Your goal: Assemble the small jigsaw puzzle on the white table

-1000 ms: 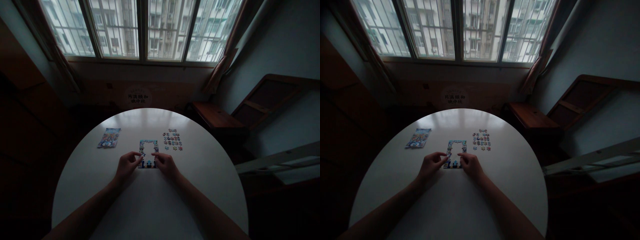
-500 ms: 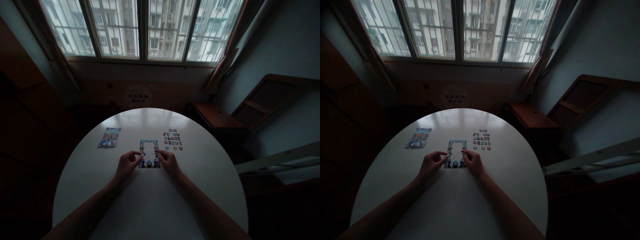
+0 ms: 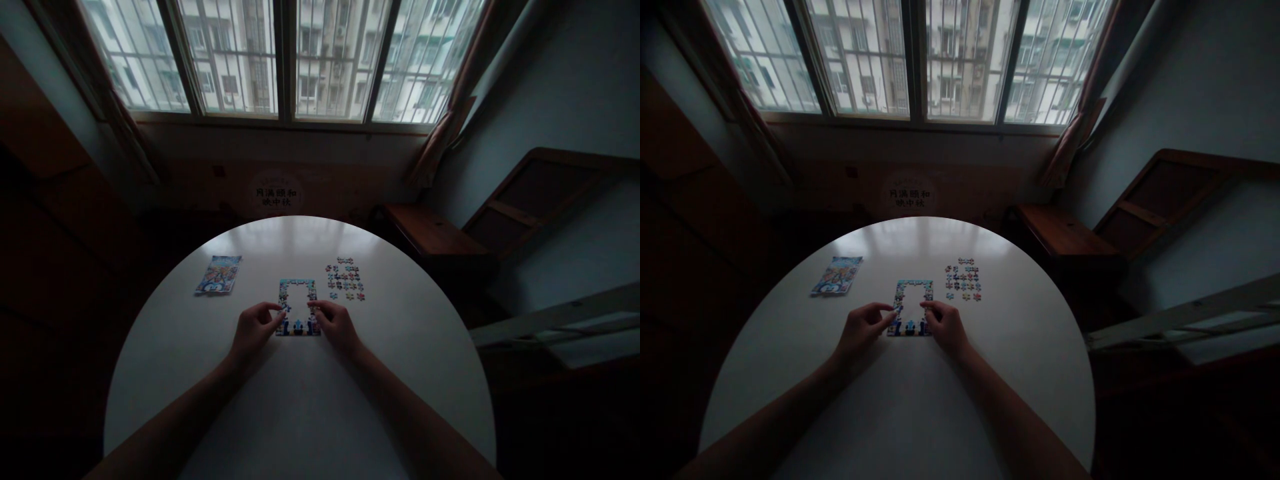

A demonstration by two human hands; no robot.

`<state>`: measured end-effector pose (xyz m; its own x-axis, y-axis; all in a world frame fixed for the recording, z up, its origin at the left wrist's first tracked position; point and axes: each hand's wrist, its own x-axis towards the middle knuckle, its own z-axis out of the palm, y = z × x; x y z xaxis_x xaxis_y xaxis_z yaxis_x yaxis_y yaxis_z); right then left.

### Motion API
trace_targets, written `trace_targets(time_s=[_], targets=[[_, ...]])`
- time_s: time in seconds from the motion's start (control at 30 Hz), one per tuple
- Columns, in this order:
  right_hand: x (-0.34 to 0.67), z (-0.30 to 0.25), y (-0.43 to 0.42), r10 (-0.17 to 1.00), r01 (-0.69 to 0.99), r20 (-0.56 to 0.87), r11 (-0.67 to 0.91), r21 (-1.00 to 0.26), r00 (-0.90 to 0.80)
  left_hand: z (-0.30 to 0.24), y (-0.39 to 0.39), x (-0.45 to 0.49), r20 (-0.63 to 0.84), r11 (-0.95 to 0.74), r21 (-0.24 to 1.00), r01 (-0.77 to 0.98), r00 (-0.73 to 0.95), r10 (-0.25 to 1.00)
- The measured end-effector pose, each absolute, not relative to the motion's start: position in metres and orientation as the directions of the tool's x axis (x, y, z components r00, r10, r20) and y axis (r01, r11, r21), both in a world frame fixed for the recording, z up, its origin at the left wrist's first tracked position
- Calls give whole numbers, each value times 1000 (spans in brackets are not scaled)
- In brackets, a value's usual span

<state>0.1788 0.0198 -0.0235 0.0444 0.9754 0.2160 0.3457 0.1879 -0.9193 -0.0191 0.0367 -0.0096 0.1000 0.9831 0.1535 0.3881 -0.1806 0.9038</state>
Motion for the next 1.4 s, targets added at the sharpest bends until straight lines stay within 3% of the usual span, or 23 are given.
trace_targets(time_s=[0.27, 0.7, 1.4], targets=[[180, -24, 19, 973, 367, 230, 203, -908, 28, -9, 37, -21, 177, -212, 868, 449, 119, 977], [179, -20, 18, 974, 363, 224, 201, -910, 23, -9, 40, -26, 134, -238, 646, 726, 199, 971], [179, -21, 19, 977, 379, 215, 194, -905, 13, -10, 39, -26, 130, -247, 634, 733, 214, 968]])
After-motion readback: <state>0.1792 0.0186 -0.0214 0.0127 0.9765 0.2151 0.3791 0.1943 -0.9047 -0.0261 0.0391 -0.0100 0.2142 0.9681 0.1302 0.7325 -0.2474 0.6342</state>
